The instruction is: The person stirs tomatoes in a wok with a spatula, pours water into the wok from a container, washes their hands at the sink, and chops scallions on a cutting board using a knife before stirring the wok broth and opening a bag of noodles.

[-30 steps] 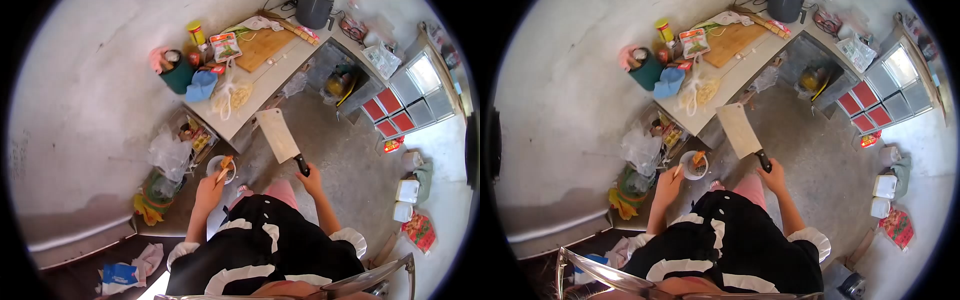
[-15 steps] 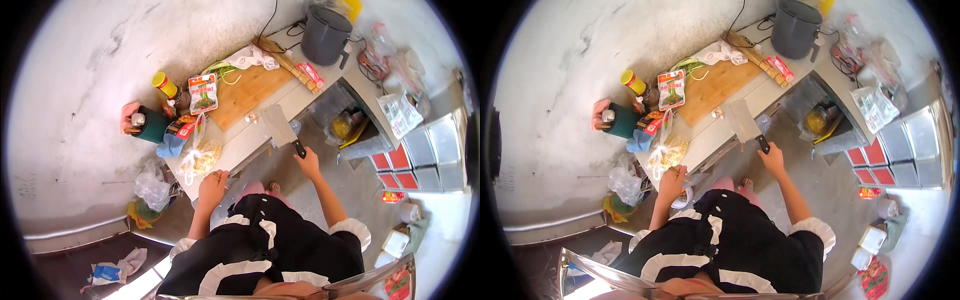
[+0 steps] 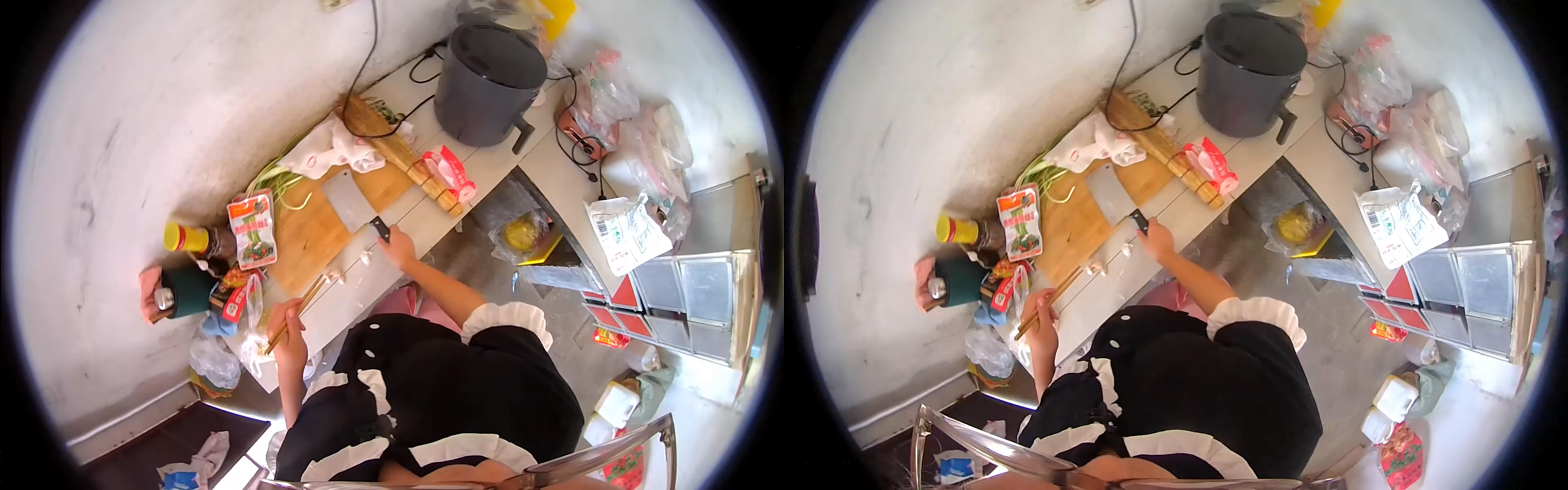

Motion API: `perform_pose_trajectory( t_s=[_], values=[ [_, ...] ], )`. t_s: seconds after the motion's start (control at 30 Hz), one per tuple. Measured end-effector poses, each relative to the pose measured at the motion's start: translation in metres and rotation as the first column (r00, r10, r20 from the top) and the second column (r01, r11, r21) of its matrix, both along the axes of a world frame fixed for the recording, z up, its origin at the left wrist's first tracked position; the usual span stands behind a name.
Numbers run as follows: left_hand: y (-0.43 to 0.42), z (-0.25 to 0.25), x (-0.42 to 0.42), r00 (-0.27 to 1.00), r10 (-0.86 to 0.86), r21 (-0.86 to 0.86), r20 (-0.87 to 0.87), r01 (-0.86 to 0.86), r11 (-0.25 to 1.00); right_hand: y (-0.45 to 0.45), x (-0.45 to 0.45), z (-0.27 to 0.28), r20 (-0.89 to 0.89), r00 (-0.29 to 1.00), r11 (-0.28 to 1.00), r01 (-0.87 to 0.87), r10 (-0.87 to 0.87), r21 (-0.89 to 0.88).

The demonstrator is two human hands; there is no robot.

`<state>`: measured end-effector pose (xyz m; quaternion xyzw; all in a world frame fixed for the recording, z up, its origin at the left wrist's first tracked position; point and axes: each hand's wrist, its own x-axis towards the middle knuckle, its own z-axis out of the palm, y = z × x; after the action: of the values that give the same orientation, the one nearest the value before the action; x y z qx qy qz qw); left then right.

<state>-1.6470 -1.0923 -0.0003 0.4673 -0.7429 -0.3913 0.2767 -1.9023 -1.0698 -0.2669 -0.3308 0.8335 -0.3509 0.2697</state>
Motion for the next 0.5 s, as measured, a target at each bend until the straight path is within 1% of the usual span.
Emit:
perform_pose_trajectory(
  t_s=[0.03, 0.1, 0.13, 0.23, 0.27, 0.37, 0.4, 0.5],
  values=[
    [0.001, 0.003, -0.011, 1.0, 0.005, 0.007, 0.004, -0.006, 1.0, -0.005, -0.003, 0.0, 0.022, 1.0, 1.0, -0.01, 0.01, -0.005],
    [0.004, 0.002, -0.035, 1.0, 0.028, 0.014, 0.004, -0.028, 1.0, -0.015, -0.017, -0.001, 0.006, 0.997, 0.997, -0.075, 0.075, -0.028],
    [0.006, 0.002, -0.046, 0.999, 0.021, -0.036, 0.046, -0.02, 0.999, -0.019, -0.024, -0.002, -0.002, 0.993, 0.992, -0.121, 0.121, -0.036],
    [0.032, 0.005, -0.083, 0.988, 0.132, -0.063, 0.081, -0.127, 0.99, -0.023, -0.052, -0.003, -0.074, 0.941, 0.942, -0.334, 0.331, -0.037],
    [0.043, 0.005, -0.098, 0.98, 0.198, -0.009, 0.032, -0.198, 0.98, -0.026, -0.062, -0.002, -0.1, 0.893, 0.897, -0.442, 0.438, -0.015],
    [0.074, -0.001, -0.137, 0.954, 0.301, 0.025, 0.01, -0.301, 0.953, -0.017, -0.096, 0.02, -0.171, 0.727, 0.743, -0.668, 0.665, 0.045],
    [0.084, 0.0, -0.155, 0.947, 0.321, 0.008, 0.014, -0.321, 0.947, -0.01, -0.108, 0.028, -0.257, 0.638, 0.672, -0.738, 0.726, 0.064],
    [0.102, -0.002, -0.207, 0.927, 0.366, 0.012, -0.084, -0.367, 0.93, 0.024, -0.154, 0.042, -0.274, 0.521, 0.517, -0.851, 0.808, -0.093]
  ],
)
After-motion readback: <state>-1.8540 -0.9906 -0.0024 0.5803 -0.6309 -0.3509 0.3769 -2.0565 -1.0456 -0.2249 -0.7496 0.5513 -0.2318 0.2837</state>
